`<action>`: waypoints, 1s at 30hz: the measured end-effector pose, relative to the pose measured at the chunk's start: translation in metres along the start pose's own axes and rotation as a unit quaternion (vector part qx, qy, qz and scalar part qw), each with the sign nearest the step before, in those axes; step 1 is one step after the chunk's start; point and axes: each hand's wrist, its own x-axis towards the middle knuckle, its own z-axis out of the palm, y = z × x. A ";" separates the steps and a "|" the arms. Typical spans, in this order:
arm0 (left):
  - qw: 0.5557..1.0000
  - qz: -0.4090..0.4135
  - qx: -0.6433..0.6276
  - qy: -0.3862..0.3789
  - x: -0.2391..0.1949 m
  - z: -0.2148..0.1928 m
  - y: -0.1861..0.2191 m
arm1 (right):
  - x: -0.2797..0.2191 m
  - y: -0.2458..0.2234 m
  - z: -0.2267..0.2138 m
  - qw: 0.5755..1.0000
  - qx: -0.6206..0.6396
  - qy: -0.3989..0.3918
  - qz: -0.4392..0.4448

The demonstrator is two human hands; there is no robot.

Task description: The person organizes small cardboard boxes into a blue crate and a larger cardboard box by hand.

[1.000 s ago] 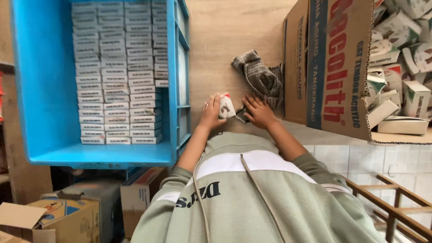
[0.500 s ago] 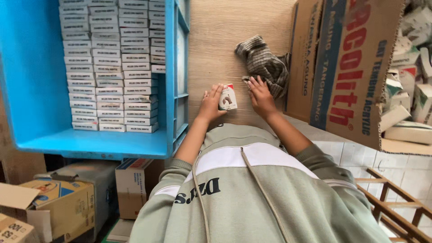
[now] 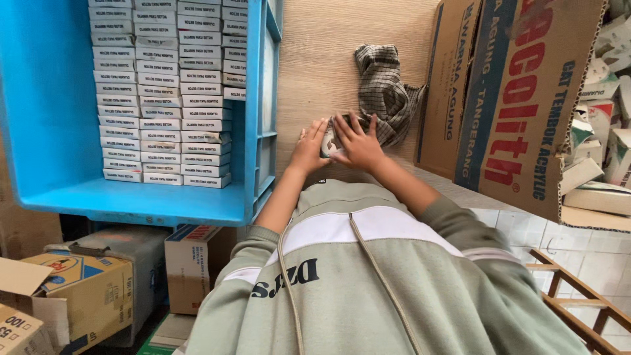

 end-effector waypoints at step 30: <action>0.991 0.009 -0.124 0.059 -0.007 0.002 -0.011 | -0.021 -0.002 0.006 0.974 -0.061 0.006 -0.220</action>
